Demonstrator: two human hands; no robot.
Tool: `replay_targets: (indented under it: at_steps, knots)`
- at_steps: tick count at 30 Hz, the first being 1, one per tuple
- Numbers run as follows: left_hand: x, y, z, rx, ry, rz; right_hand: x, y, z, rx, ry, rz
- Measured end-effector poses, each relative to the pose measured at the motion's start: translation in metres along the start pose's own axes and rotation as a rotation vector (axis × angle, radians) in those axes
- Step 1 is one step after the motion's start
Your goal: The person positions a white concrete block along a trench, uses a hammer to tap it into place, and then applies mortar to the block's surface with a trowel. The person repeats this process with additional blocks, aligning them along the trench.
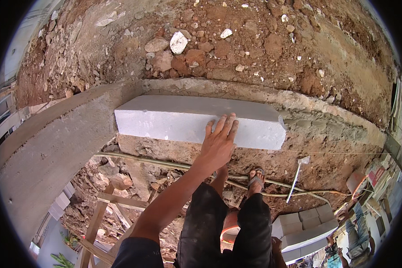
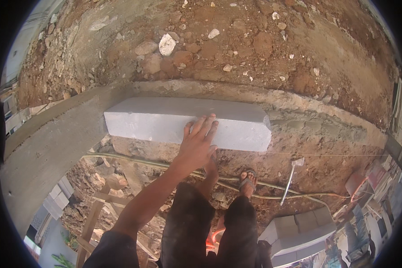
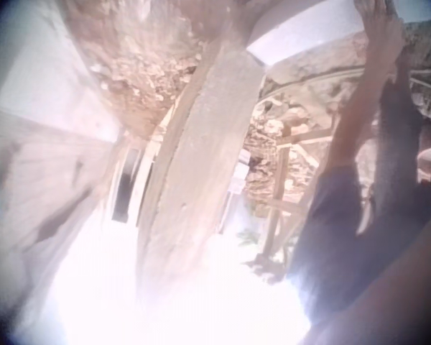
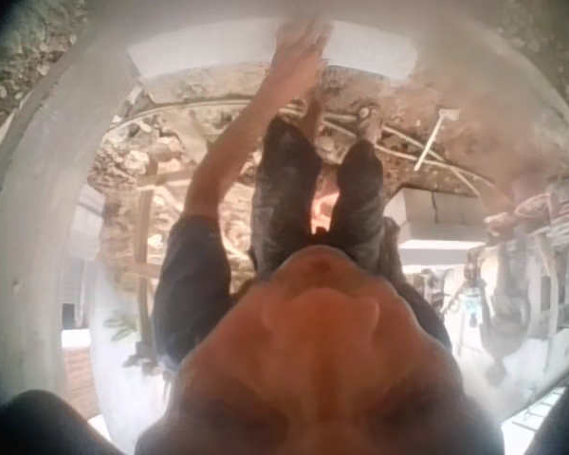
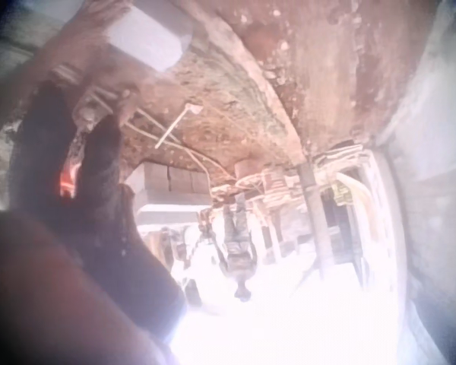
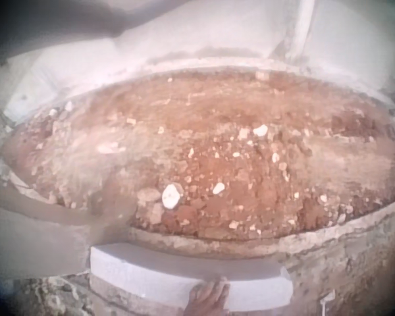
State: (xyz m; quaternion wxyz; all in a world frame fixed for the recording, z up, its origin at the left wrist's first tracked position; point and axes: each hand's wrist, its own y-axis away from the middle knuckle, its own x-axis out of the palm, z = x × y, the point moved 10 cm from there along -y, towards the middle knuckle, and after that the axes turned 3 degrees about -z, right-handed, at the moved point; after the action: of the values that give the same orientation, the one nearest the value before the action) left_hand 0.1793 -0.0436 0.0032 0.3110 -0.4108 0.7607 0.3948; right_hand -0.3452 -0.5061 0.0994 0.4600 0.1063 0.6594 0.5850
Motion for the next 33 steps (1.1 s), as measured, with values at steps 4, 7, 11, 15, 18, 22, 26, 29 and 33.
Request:
replay_targets:
  at_steps: [4, 7, 11, 15, 18, 22, 26, 29, 33]
  knots:
    - [0.002, 0.004, 0.005, -0.045, -0.020, 0.034, -0.023, 0.001, 0.047, 0.119, -0.097, -0.028]
    - [0.002, 0.004, 0.007, -0.050, -0.041, 0.074, -0.026, 0.007, 0.091, 0.272, -0.208, -0.046]
    - [0.003, 0.001, 0.005, -0.049, -0.092, 0.172, -0.006, 0.018, 0.081, 0.379, -0.335, -0.011]
    - [-0.001, 0.000, 0.006, -0.061, -0.125, 0.190, -0.028, 0.018, 0.125, 0.123, -0.168, -0.090]
    - [-0.003, -0.002, 0.005, -0.118, -0.134, 0.249, -0.026, 0.019, 0.100, 0.110, -0.169, -0.101]
    - [-0.004, -0.001, 0.019, -0.124, -0.158, 0.193, -0.007, -0.007, 0.060, 0.154, -0.255, -0.089]
    - [0.002, -0.021, 0.015, -0.120, -0.042, 0.140, 0.029, -0.020, -0.006, 0.233, -0.347, -0.103]
    - [0.003, -0.024, 0.047, -0.242, -0.060, 0.086, 0.015, -0.034, 0.007, 0.222, -0.371, -0.171]
    - [0.007, -0.035, 0.081, -0.177, -0.284, 0.149, 0.024, -0.009, -0.049, 0.163, -0.339, -0.273]
